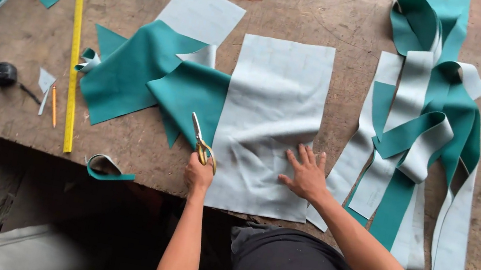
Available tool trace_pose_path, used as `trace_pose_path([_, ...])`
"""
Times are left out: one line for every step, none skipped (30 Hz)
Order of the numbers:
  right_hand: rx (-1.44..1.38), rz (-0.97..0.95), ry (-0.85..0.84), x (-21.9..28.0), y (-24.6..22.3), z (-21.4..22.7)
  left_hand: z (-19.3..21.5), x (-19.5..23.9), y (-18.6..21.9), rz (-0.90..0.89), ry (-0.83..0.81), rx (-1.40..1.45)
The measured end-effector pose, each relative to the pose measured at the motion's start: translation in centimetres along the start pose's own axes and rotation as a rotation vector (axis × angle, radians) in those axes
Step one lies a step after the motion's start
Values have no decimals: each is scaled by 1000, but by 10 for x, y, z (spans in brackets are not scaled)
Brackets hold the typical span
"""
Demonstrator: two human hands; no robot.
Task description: Cutting long strips of upholstery fabric using scissors on a wooden workbench.
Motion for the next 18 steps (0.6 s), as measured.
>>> trace_pose_path([1, 12, 1, -2, -2, 0, 10, 15, 0, 7, 9, 4])
trace_pose_path([-47, -36, 37, -4, 2, 3, 17, 29, 2, 6, -20, 25])
trace_pose_path([-95, -84, 72, -7, 6, 5, 22, 43, 6, 4, -49, 47])
trace_pose_path([-96, -83, 77, -12, 7, 6, 25, 55, -1, 0, -46, 48])
trace_pose_path([-81, -55, 174, -17, 7, 13, 25, 67, -7, 18, -69, 68])
trace_pose_path([-63, -32, 275, -22, 9, 20, 24, 77, -11, 30, -95, 90])
trace_pose_path([-62, -36, 283, -32, 10, 29, 21, 88, -15, 20, -94, 92])
trace_pose_path([-94, -19, 286, -40, 8, 36, 18, 100, -24, 38, -137, 89])
trace_pose_path([-126, -2, 289, -49, 6, 42, 15, 111, -32, 55, -181, 85])
trace_pose_path([-129, -2, 293, -56, 5, 46, 11, 119, -45, 52, -177, 83])
trace_pose_path([-176, -52, 131, -65, 6, 39, 7, 127, -51, -49, -190, 90])
trace_pose_path([-218, -97, -31, -74, 8, 34, 2, 136, -55, -148, -199, 102])
trace_pose_path([-218, -92, -28, -85, 16, 33, 6, 138, -54, -148, -193, 104])
trace_pose_path([-203, -114, -45, -91, 22, 27, 6, 146, -60, -109, -275, 79])
trace_pose_path([-188, -135, -62, -97, 28, 22, 6, 154, -66, -70, -356, 54])
trace_pose_path([-191, -122, -71, -105, 34, 26, 13, 159, -67, -56, -349, 53])
trace_pose_path([-189, -111, -99, -112, 40, 29, 15, 166, -70, -35, -429, 12])
trace_pose_path([-181, -100, -117, -124, 49, 37, 14, 170, -66, -22, -505, -20])
Point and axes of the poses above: each hand's wrist, its own x-axis away from the middle knuckle, its own z-axis out of the back of the hand, y = z × x, the point moved 6 cm from there along -x, towards the middle knuckle, and after that the axes turned 15 degrees about z, right-handed, at the moved point
